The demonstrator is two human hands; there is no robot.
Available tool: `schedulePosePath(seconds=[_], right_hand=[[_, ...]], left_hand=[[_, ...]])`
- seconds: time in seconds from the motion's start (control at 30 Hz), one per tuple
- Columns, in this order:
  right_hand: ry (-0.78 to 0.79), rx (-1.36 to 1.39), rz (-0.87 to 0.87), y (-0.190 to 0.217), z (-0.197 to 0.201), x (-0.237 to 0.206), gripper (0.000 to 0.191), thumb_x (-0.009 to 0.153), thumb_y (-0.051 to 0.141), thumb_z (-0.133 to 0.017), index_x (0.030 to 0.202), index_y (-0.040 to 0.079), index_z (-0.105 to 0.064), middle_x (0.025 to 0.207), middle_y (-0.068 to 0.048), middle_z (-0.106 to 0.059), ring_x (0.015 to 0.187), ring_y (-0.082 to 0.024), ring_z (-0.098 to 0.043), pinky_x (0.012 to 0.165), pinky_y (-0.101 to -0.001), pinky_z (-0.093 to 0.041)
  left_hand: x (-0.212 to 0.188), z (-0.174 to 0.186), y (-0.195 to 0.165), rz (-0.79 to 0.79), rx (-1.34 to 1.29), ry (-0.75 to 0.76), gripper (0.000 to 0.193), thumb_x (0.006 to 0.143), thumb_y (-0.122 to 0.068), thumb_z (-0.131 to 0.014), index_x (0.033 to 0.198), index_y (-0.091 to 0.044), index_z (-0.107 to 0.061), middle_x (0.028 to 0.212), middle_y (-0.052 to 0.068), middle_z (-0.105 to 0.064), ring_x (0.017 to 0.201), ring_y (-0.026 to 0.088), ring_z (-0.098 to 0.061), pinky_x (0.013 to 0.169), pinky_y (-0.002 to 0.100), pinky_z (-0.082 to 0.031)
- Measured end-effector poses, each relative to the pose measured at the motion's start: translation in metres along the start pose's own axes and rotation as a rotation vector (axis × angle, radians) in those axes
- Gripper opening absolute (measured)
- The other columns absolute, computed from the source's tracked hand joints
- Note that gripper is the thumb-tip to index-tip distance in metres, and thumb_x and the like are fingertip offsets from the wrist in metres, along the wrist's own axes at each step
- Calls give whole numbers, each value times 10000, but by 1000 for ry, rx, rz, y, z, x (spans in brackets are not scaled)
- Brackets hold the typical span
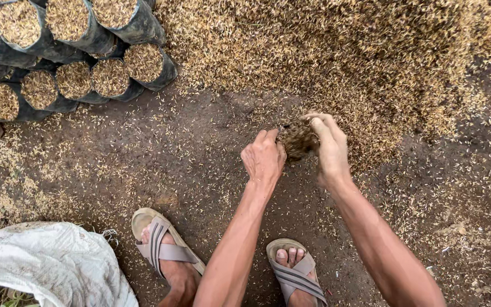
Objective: The person fills black plastic nursery bags with soil from a large pile on the ground. They repeatedly scoop soil into each bag, pack it down, and place the filled bags in a row next to other filled bags.
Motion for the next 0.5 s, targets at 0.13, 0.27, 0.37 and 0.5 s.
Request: schedulePosePath(seconds=[0.13,0.27,0.37,0.5], right_hand=[[-112,-370,441,24,35,20,211,1012,205,-587,1173,80,-640,1215,-131,-620,1077,-220,-619,952,-438,-558],[-225,-1001,723,34,46,56,525,992,371,-728,1416,96,-588,1423,-309,-503,1260,-429,-518,981,-621,-485],[-139,-1364,789,3,34,45,653,891,519,-779,1411,175,-582,1410,-311,-500,1213,-526,-491,900,-699,-464],[47,-1472,757,-34,31,32,622,833,463,-795,1363,191,-619,1365,-290,-570,1153,-483,-585,817,-608,-565]], left_hand=[[-1,6,6,43,-36,17,294,823,-137,-731,1104,-56,-758,927,106,-720,588,224,-679,540,385,-537],[-2,12,13,138,-45,76,334,838,-168,-713,1156,-71,-745,956,94,-703,533,227,-646,465,394,-515],[-4,20,12,89,-50,8,274,888,-232,-724,1120,-93,-767,953,78,-696,582,211,-650,552,388,-525],[-4,19,13,65,-12,9,269,891,-272,-720,1082,-89,-772,942,102,-720,555,234,-644,560,403,-523]])
Point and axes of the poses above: each hand's wrist, its own x-axis towards the middle knuckle, its own z-axis out of the back of the hand, y = z × x, the point moved 6 cm from there along x, towards the middle knuckle
